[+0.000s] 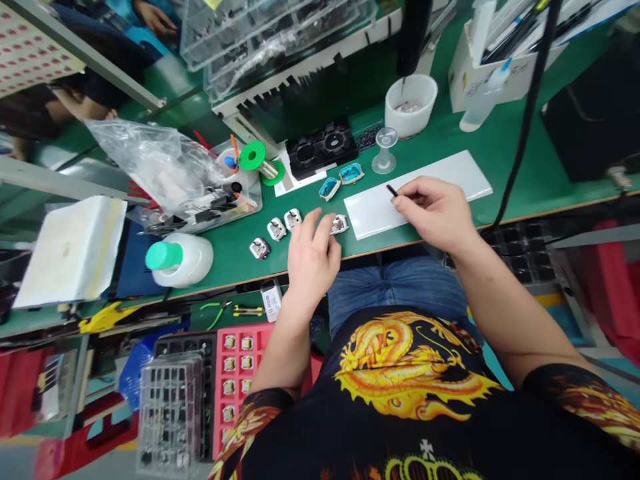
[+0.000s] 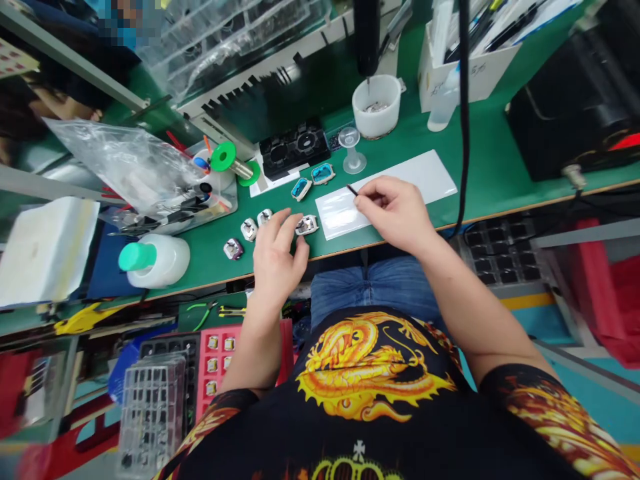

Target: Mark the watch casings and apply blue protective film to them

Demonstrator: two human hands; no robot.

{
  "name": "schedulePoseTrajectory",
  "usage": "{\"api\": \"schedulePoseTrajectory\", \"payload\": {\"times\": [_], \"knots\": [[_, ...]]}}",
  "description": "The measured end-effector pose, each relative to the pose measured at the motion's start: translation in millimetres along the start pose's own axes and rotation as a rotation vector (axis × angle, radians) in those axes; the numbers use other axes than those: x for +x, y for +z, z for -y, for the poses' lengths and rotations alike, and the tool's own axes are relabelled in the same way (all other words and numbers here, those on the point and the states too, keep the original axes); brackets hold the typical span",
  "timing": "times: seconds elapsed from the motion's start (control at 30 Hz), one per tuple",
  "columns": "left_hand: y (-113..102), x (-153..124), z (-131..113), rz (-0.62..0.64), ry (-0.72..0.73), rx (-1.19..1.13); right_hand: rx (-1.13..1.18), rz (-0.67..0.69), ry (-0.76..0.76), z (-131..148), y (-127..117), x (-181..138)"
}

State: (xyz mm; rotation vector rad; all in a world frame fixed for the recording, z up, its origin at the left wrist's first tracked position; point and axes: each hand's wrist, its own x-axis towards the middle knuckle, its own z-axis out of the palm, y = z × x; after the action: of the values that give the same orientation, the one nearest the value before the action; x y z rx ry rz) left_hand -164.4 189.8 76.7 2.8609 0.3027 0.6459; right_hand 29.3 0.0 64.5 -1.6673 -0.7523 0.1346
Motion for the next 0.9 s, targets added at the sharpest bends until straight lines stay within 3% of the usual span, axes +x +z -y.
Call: {"api": "schedulePoseTrajectory", "payload": {"times": [0.17,0.37,0.5,0.63,0.8,0.9], "knots": [[15,-8,-5,-0.167,0.001,-0.07,-0.378,0.099,-0.235,17,-4,-1],[25,3,-5,-0.112,0.029,-0.048,-0.96,0.143,-0.127,18,-23,9],[26,8,-4,-0.083,0.016,-0.03,-1.051,0.257,-0.105,12,-34,-3],[28,5,0,-0.121,0.005,-0.032,-1.082,0.244,-0.128,8,-44,-32],[34,-6,9,-0.238,0.089,-0.034,-1.086,0.432,-0.258,15,-53,-65],[40,-5,18,-0.193,0.136,-0.023,-1.11,0.469,-0.266,14,-58,-67]]}}
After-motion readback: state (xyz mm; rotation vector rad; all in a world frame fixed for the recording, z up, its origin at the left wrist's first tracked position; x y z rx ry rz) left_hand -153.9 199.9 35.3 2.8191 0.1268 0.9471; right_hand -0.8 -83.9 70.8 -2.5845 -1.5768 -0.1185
